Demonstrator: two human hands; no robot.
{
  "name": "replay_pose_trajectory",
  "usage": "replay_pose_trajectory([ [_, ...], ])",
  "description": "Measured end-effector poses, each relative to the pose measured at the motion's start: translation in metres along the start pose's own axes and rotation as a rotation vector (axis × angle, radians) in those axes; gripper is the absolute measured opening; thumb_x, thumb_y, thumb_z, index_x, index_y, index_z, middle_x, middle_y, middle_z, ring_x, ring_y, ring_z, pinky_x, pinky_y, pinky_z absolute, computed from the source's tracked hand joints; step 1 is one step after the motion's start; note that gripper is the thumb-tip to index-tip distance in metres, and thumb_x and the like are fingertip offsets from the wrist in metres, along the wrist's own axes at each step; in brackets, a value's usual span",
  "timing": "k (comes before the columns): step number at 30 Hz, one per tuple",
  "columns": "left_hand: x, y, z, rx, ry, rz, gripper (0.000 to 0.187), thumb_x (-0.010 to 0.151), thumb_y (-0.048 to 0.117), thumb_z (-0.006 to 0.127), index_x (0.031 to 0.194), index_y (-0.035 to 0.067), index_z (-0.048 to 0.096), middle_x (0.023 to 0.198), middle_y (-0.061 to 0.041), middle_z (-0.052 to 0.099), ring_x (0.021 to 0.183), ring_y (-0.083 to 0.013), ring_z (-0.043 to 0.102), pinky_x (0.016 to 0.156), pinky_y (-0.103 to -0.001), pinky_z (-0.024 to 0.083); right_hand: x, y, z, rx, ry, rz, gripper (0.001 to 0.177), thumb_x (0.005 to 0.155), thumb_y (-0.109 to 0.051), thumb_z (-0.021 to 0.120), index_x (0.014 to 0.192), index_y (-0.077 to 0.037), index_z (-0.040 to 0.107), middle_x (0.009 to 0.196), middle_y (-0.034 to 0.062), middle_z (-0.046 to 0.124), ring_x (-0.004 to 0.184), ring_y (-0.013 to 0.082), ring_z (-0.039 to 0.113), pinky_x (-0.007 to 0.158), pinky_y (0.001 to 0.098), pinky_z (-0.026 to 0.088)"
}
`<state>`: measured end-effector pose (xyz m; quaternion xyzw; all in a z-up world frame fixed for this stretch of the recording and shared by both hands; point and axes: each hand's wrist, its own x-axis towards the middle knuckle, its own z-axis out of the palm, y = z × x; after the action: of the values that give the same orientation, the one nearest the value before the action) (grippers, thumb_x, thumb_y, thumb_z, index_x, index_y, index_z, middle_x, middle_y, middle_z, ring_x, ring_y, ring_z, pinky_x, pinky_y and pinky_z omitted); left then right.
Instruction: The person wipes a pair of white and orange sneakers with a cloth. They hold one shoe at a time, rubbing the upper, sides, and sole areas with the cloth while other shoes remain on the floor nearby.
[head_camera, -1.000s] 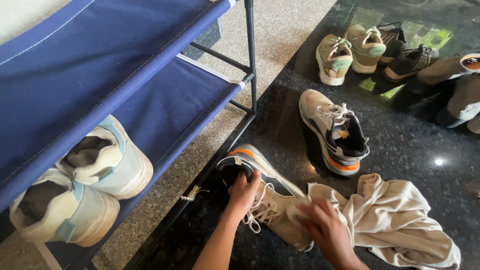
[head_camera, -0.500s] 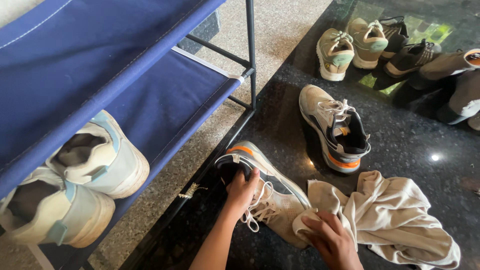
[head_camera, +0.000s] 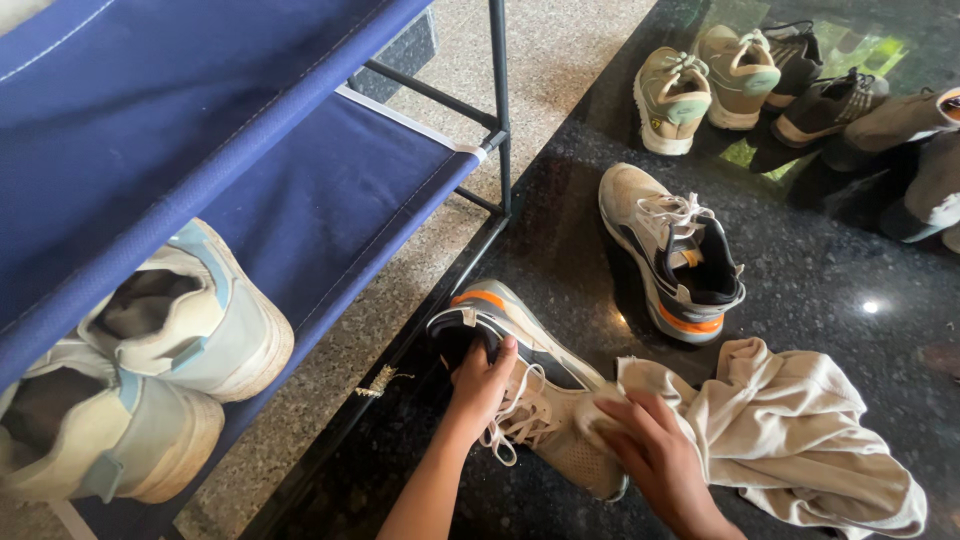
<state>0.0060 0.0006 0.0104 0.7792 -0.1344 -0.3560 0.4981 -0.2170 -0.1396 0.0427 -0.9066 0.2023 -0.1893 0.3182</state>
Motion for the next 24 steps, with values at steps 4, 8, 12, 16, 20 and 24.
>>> replay_pose_trajectory([
  [4,0.0,-0.006,0.0,-0.023,0.013,0.034,0.09,0.087,0.076,0.044,0.144,0.006,0.05,0.142,-0.02,0.059,0.139,-0.0365,0.052,0.115,-0.047,0.041,-0.023,0.001,-0.004,0.007,0.125,-0.065,0.046,0.076,-0.018,0.074,0.122,-0.017,0.07,0.12,0.0101,0.062,0.104,0.0285,0.068,0.082,0.0396,0.057],
  [8,0.002,-0.012,0.0,-0.013,0.041,0.085,0.091,0.087,0.076,0.044,0.146,0.006,0.048,0.144,-0.02,0.056,0.139,-0.037,0.049,0.115,-0.046,0.038,0.019,-0.011,0.001,0.019,-0.039,0.138,0.039,0.084,-0.016,0.07,0.123,-0.019,0.072,0.113,0.0065,0.066,0.092,0.0251,0.072,0.075,0.0392,0.059],
  [12,0.003,-0.016,-0.003,-0.015,0.04,0.09,0.093,0.087,0.078,0.044,0.146,0.005,0.047,0.144,-0.02,0.058,0.138,-0.0364,0.052,0.114,-0.046,0.04,0.077,-0.022,0.012,-0.087,-0.125,-0.053,0.029,0.086,-0.022,0.071,0.114,-0.015,0.071,0.106,0.0076,0.069,0.088,0.0279,0.071,0.074,0.0413,0.057],
  [16,0.001,-0.019,-0.005,-0.039,0.022,0.073,0.096,0.085,0.08,0.042,0.146,0.007,0.048,0.143,-0.018,0.059,0.137,-0.0361,0.052,0.113,-0.046,0.041,0.08,-0.022,0.01,-0.015,-0.15,-0.039,0.03,0.088,-0.022,0.069,0.117,-0.014,0.071,0.104,0.0067,0.069,0.088,0.0266,0.072,0.075,0.0406,0.058],
  [20,-0.003,-0.02,-0.007,-0.072,0.029,0.091,0.097,0.084,0.08,0.043,0.147,0.006,0.047,0.139,-0.019,0.062,0.135,-0.0361,0.056,0.111,-0.045,0.044,0.036,-0.018,-0.008,0.08,-0.102,0.009,0.036,0.086,-0.021,0.07,0.121,-0.015,0.071,0.112,0.0076,0.066,0.092,0.0275,0.072,0.076,0.0402,0.059],
  [24,-0.003,-0.022,-0.007,-0.101,0.053,0.113,0.096,0.083,0.079,0.046,0.146,0.006,0.049,0.138,-0.019,0.064,0.133,-0.0349,0.058,0.109,-0.044,0.045,0.013,-0.013,-0.015,-0.057,-0.02,-0.07,0.041,0.08,-0.023,0.073,0.121,-0.019,0.071,0.115,0.0067,0.066,0.095,0.0282,0.071,0.077,0.0404,0.058],
])
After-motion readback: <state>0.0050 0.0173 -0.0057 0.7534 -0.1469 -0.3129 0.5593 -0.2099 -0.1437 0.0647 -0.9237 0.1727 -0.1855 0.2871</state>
